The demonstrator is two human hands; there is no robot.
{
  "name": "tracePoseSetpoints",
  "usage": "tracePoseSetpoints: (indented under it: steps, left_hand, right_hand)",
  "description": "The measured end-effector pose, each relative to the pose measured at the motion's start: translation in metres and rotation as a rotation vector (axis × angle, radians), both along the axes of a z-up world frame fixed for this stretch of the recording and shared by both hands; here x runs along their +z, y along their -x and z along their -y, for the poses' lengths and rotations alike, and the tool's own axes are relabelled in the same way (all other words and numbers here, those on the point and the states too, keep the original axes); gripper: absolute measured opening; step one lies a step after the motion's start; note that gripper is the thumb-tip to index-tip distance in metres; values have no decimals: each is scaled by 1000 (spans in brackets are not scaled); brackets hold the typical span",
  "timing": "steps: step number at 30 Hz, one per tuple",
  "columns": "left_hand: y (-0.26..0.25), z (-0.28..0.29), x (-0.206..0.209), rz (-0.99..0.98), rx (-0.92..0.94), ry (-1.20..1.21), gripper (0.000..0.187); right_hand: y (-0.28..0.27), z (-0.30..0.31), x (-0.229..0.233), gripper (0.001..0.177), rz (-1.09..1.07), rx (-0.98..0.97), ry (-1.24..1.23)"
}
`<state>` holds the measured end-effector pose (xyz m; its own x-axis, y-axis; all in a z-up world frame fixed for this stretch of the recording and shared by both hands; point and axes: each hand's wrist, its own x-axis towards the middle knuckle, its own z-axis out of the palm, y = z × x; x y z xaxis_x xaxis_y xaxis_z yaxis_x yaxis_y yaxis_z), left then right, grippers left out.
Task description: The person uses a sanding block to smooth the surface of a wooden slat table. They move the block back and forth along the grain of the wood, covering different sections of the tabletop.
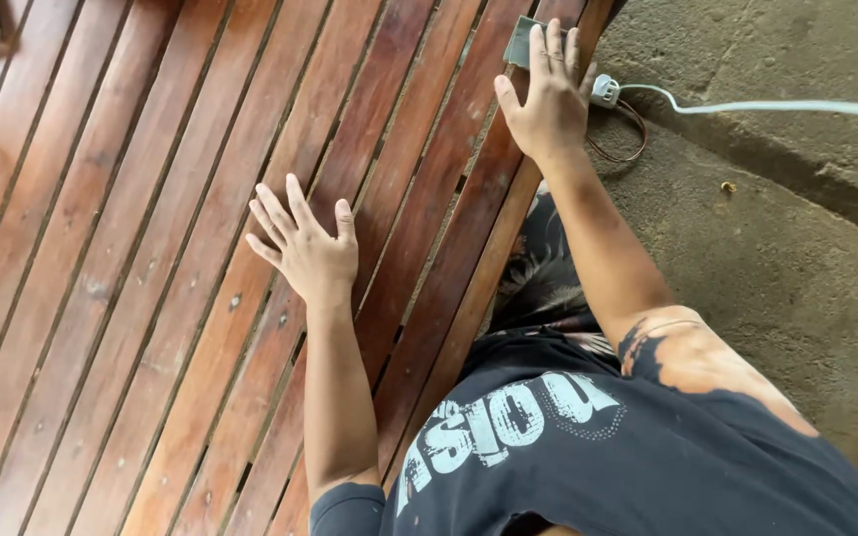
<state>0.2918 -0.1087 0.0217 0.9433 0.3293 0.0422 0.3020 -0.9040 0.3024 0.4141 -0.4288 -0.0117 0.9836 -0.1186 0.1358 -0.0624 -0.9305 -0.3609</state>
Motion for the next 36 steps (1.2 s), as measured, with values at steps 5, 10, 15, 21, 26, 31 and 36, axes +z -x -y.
tracePoseSetpoints:
  steps: [5,10,15,21,26,31,36]
  left_hand:
    - [-1,2,2,28,-8,-5,78]
    - [0,0,-5,35,-17,-64,79]
    - [-3,-1,-10,65,-26,-76,79]
    - [-4,3,-12,43,-21,-99,77]
    - [-12,9,-9,91,-19,-81,75]
    - [-12,10,-1,77,-48,-71,73]
    - [-12,12,4,67,-42,-40,71]
  right_hand:
    - [70,3,-14,45,407,244,-173]
    - [168,-8,-15,57,309,334,-306]
    - [113,-12,-28,69,240,172,-677]
    - [25,34,-76,87,214,-171,-1217]
    - [121,-1,-33,81,189,40,-776]
    - [41,34,-16,72,295,-21,-610]
    - [29,39,-11,61,313,-95,-464]
